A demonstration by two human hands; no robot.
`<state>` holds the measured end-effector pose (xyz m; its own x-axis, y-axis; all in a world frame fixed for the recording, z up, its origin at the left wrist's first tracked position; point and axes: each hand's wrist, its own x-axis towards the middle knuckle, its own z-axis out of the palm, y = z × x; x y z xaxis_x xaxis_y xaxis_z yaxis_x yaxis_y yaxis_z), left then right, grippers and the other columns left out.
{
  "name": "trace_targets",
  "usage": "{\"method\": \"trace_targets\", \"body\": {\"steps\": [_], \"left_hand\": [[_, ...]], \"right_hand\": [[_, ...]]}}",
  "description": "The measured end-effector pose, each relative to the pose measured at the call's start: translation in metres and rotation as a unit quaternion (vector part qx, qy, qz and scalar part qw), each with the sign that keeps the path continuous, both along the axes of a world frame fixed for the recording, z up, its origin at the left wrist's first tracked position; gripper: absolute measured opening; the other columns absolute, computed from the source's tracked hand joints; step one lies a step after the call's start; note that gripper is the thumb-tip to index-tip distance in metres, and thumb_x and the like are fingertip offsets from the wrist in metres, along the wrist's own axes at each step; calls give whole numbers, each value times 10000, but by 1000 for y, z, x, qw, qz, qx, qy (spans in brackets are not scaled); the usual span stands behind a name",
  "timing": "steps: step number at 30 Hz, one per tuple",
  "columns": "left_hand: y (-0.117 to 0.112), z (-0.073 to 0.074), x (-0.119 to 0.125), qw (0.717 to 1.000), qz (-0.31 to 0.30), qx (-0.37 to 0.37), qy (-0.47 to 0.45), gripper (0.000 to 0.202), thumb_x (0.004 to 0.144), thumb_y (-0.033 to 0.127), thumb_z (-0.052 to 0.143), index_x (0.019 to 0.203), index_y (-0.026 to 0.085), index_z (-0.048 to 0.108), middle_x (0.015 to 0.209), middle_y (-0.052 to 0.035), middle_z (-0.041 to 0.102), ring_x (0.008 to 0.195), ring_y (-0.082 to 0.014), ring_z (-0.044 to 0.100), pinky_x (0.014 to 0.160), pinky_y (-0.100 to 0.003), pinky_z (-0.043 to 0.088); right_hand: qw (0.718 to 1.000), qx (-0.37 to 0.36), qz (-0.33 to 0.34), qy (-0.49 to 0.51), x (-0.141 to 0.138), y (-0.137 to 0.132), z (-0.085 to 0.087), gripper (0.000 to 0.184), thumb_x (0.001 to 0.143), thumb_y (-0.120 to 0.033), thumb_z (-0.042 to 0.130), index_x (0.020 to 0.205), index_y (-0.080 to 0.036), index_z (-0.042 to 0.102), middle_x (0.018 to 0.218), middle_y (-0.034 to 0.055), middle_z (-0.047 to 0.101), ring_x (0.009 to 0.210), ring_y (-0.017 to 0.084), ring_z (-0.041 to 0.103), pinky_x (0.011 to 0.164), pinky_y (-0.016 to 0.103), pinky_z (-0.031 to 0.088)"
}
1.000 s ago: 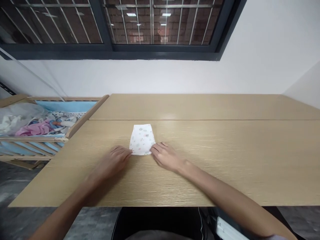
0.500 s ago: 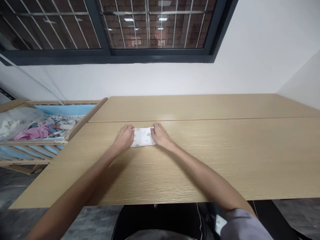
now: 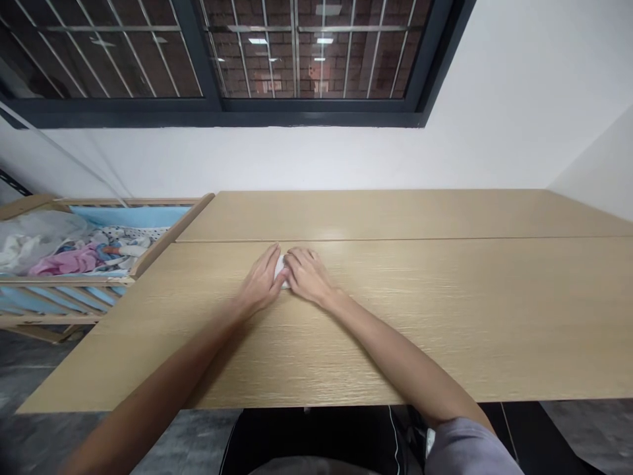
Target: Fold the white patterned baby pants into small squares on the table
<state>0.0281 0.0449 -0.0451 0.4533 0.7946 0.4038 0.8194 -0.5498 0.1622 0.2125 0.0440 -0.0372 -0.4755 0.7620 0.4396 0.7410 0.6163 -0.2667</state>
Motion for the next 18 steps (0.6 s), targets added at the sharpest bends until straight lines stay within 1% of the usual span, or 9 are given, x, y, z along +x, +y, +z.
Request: {"method": "trace_targets", "body": {"steps": [2,3,6,10,12,14,16,18], "left_hand": [[-6,-10,3,999,-21,-32,1,759,1027,538,247,1551,-9,205,1626,-268,254,1538,-319,198,1230,-491,243],[-8,-15,3,999,-22,-47,7,792,1019,564,237,1557,-14,181,1628,-277,237,1543,-329,173,1234,-508,225],[-11,-24,1,998,-17,-59,30,817,1009,590,228,1564,-7,172,1628,-279,231,1548,-326,143,1239,-514,203],[-11,-28,-4,998,2,-39,47,845,1005,599,239,1541,-54,205,1610,-315,238,1541,-349,164,1226,-526,232],[-12,-27,-5,998,13,-37,53,858,1001,610,248,1534,-61,218,1608,-318,239,1534,-362,183,1227,-524,228],[-12,-23,-7,998,8,-38,54,887,991,634,266,1532,-67,214,1604,-326,243,1530,-370,198,1226,-523,225],[-12,-14,-11,998,-27,-36,51,898,977,652,309,1539,-42,212,1601,-315,266,1528,-360,215,1220,-518,235],[-10,-3,-19,996,-67,-32,48,858,953,663,396,1535,43,287,1590,-263,340,1507,-344,279,1203,-511,264]], "right_hand": [[997,-25,45,-50,0,-4,-6,556,1001,-326,347,1506,-104,417,1562,175,421,1453,297,356,1206,500,234],[996,-37,54,-66,0,-4,-11,598,1002,-350,348,1542,-93,364,1596,174,372,1486,291,312,1226,495,202],[994,-60,44,-77,4,-3,-21,678,1015,-456,329,1571,-67,307,1620,191,318,1523,293,249,1253,488,144],[994,-81,19,-73,12,-2,-23,781,997,-566,357,1589,-66,257,1637,202,264,1532,321,219,1249,507,155],[993,-93,15,-70,17,-3,-22,820,989,-603,363,1595,-65,237,1647,204,226,1537,328,198,1245,511,169],[992,-102,21,-65,22,-4,-21,836,990,-617,356,1600,-63,213,1653,207,199,1543,325,175,1243,508,176],[992,-111,34,-58,26,-5,-20,841,991,-621,360,1607,-75,188,1658,204,185,1547,320,161,1241,505,180],[990,-124,42,-50,29,-4,-18,875,973,-644,395,1615,-98,163,1664,199,171,1545,329,164,1235,518,184]]}}
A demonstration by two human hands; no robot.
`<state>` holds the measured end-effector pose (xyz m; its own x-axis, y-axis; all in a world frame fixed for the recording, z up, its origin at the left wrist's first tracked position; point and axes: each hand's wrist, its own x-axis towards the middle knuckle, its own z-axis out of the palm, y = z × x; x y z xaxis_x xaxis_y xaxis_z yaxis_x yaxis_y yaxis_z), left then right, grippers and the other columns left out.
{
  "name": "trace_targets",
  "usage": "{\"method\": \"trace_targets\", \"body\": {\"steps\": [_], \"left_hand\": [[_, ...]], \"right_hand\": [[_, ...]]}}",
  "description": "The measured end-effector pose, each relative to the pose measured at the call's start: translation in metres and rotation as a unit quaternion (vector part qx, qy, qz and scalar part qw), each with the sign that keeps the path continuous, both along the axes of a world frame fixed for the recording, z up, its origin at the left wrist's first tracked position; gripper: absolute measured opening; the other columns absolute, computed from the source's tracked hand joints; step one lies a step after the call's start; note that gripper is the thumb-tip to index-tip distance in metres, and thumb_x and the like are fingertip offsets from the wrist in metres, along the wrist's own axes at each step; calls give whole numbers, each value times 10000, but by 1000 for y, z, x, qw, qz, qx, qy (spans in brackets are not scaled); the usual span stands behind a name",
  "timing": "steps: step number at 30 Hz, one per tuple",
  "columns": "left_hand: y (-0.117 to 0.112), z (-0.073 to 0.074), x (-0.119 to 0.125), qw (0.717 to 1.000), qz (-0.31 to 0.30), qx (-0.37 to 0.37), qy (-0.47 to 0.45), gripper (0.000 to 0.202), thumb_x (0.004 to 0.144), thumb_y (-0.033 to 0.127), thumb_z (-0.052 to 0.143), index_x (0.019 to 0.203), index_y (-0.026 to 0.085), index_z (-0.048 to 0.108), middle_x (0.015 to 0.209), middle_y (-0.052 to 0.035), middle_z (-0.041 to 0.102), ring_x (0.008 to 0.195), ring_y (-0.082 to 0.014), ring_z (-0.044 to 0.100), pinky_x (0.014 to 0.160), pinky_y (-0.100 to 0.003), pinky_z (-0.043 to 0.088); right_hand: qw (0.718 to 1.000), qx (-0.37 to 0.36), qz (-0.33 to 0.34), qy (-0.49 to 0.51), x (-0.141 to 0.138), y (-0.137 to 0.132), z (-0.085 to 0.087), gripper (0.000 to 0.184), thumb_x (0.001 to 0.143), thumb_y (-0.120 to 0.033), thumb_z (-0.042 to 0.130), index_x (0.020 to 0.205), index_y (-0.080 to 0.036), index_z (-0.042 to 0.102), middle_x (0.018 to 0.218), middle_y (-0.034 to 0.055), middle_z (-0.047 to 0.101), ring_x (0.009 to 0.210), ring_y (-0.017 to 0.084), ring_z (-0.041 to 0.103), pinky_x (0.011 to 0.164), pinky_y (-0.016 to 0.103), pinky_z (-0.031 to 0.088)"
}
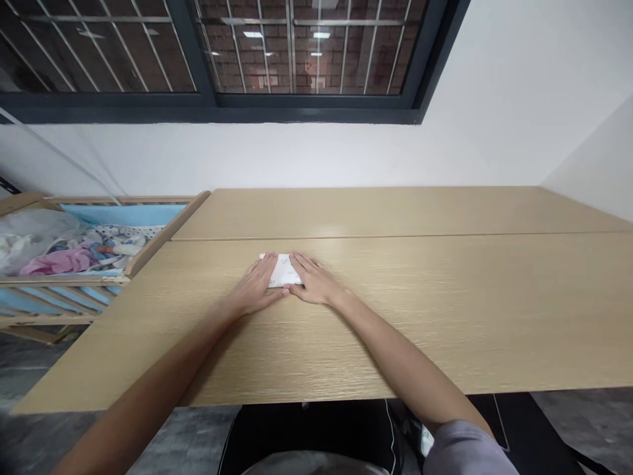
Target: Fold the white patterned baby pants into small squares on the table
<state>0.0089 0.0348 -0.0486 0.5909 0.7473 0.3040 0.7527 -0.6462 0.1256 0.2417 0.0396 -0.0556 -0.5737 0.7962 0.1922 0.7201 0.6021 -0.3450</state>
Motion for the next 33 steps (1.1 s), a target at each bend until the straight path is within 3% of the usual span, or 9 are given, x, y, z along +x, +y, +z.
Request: {"method": "trace_targets", "body": {"steps": [3,5,10,14,18,20,23,28,33], "left_hand": [[5,12,-13,1000,-15,-12,-9,710,894,626,560,1424,160,485,1499,-179,500,1411,-335,423,1156,-501,320],[8,14,-19,999,-7,-29,-20,586,879,513,619,1353,175,550,1418,-158,577,1345,-323,490,1129,-491,348],[10,16,-9,997,25,-31,-62,342,915,216,503,1232,202,630,1348,-126,628,1290,-280,531,1122,-463,361],[5,37,5,990,80,-27,-115,286,963,257,462,1161,207,662,1339,-126,608,1295,-307,504,1106,-494,363],[-7,61,6,973,134,-80,-171,299,974,356,478,1196,189,590,1096,-84,701,1039,-233,653,893,-357,514],[-14,64,5,962,163,-120,-184,405,945,415,537,1265,167,509,953,-55,714,863,-211,687,732,-310,529],[-23,54,5,948,205,-172,-175,536,898,430,605,1305,125,434,816,-33,691,747,-227,685,637,-310,501],[-29,35,12,938,221,-236,-128,484,911,423,586,1277,136,454,962,-96,717,867,-257,710,701,-314,498],[-43,51,9,937,238,-249,-64,527,894,592,563,1201,164,533,1040,-144,717,970,-353,686,774,-396,497]], "right_hand": [[1000,-19,11,12,3,3,1,903,935,-643,480,1616,-137,171,1665,195,179,1536,351,184,1216,558,194],[999,-18,14,30,2,6,1,818,927,-538,530,1597,-167,242,1646,189,253,1520,349,233,1199,573,217],[992,24,-18,119,-8,15,-2,617,793,-221,585,1404,-171,518,1464,168,521,1354,318,477,1126,491,362],[974,-27,-50,217,-7,21,11,389,758,-162,569,1140,-177,642,1100,94,703,971,248,655,902,386,507],[910,-131,-75,387,5,31,43,429,789,-271,628,1201,-190,537,935,41,699,837,215,663,771,344,531],[890,-184,-81,410,9,35,58,522,787,-311,678,1262,-206,488,878,16,683,813,210,664,743,332,530],[897,-242,-103,356,8,42,67,563,750,-314,765,1241,-204,512,836,5,659,755,195,649,692,307,517],[906,-298,-100,284,-3,58,50,492,730,-261,838,1136,-172,575,846,14,645,684,139,604,578,227,465],[903,-313,-64,285,-9,76,23,483,755,-271,835,1154,-170,582,769,-20,621,623,115,574,558,210,448]]}}
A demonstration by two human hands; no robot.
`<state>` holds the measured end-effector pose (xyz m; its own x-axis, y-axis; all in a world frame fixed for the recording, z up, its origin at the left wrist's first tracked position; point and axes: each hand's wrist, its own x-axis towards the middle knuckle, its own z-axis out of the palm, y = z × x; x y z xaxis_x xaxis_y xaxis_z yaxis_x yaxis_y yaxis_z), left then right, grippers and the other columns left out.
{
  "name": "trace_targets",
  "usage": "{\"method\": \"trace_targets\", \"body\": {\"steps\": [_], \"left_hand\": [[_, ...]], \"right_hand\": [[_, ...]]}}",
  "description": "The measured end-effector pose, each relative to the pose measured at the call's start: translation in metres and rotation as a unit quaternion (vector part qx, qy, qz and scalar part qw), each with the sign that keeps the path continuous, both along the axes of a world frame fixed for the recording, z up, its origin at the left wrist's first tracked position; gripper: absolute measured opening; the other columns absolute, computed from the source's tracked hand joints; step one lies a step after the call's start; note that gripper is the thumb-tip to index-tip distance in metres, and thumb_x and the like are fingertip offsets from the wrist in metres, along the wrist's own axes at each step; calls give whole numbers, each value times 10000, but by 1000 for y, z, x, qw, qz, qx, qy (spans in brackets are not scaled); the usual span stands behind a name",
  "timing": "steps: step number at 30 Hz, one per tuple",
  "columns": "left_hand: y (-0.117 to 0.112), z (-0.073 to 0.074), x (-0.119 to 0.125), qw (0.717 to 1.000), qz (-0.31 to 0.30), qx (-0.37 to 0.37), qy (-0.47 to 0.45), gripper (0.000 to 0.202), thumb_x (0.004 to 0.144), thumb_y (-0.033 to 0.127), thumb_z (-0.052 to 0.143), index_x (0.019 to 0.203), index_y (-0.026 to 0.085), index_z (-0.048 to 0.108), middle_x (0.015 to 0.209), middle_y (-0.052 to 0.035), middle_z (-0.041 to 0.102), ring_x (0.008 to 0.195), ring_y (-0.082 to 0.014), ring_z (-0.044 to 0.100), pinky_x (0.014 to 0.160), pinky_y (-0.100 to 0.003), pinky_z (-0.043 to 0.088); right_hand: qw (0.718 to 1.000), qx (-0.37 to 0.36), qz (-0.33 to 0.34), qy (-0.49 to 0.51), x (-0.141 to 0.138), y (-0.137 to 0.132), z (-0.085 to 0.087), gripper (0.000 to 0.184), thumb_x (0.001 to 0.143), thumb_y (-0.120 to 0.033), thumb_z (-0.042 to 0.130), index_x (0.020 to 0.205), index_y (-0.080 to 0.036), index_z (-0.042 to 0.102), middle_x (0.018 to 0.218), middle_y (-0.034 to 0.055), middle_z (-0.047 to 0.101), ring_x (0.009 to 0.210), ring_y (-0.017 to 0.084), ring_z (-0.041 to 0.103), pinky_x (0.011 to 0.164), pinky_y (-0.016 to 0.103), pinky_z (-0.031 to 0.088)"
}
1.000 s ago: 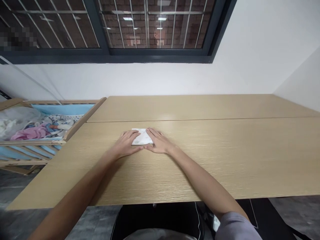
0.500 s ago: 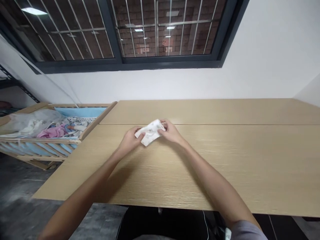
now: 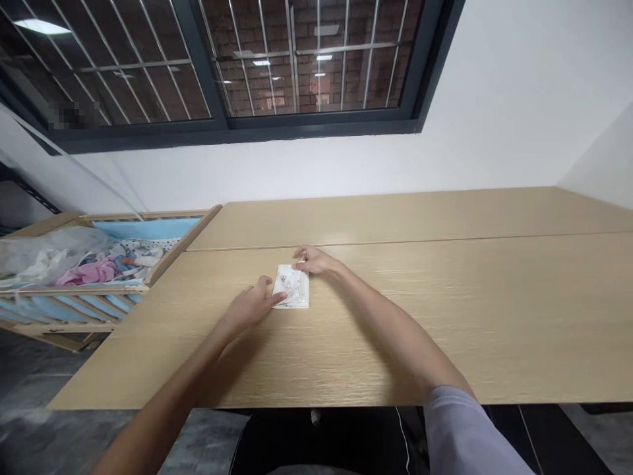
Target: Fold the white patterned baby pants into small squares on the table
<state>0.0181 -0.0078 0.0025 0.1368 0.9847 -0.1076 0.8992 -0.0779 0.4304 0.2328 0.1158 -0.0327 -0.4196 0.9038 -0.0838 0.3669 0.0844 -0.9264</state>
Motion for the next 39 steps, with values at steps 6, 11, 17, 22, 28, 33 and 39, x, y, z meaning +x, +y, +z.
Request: {"method": "trace_targets", "body": {"steps": [6,11,17,22,28,33,39], "left_hand": [[-41,-3,12,970,-66,213,97,354,983,326,393,1222,125,561,1243,-163,650,1162,-309,593,996,-437,458],[-72,-37,40,963,-94,232,104,570,975,348,430,1454,40,405,1506,-229,478,1395,-353,445,1105,-496,418],[-76,-55,56,963,-74,203,162,563,995,381,441,1408,1,488,1474,-281,496,1425,-411,408,1120,-531,406],[-76,-52,57,961,-69,206,173,575,998,393,448,1433,19,477,1483,-276,490,1405,-402,442,1094,-509,444],[-78,-53,59,963,-62,190,180,596,1002,398,449,1472,31,438,1517,-270,453,1436,-411,396,1094,-513,443],[-72,-34,54,977,-74,141,139,578,998,392,457,1450,32,461,1516,-274,450,1426,-400,411,1123,-510,401],[-29,10,15,985,-61,100,129,475,1028,464,325,1179,139,636,1162,-178,712,1086,-292,679,946,-404,496]], "right_hand": [[998,58,30,23,-3,4,-16,435,847,-278,740,1231,-140,591,943,72,717,822,174,670,734,287,537],[965,252,64,-36,-5,-30,2,444,1001,-389,537,1399,-195,564,1444,141,576,1352,279,513,1122,486,386],[897,321,268,-146,-10,-84,11,504,1067,-474,345,1500,-254,477,1547,50,476,1508,252,299,1233,511,169],[888,304,287,-191,-2,-71,0,554,1073,-493,274,1558,-244,375,1621,49,334,1528,221,248,1252,458,136],[895,315,228,-217,9,-27,-10,593,1055,-548,282,1593,-301,253,1647,-3,264,1540,212,208,1265,434,101],[915,292,192,-204,7,-21,-12,624,1045,-587,267,1574,-263,331,1636,18,307,1536,222,220,1264,415,113],[935,312,50,-161,16,-28,-4,619,1049,-540,290,1527,-178,441,1568,137,430,1464,272,363,1217,465,249]]}}
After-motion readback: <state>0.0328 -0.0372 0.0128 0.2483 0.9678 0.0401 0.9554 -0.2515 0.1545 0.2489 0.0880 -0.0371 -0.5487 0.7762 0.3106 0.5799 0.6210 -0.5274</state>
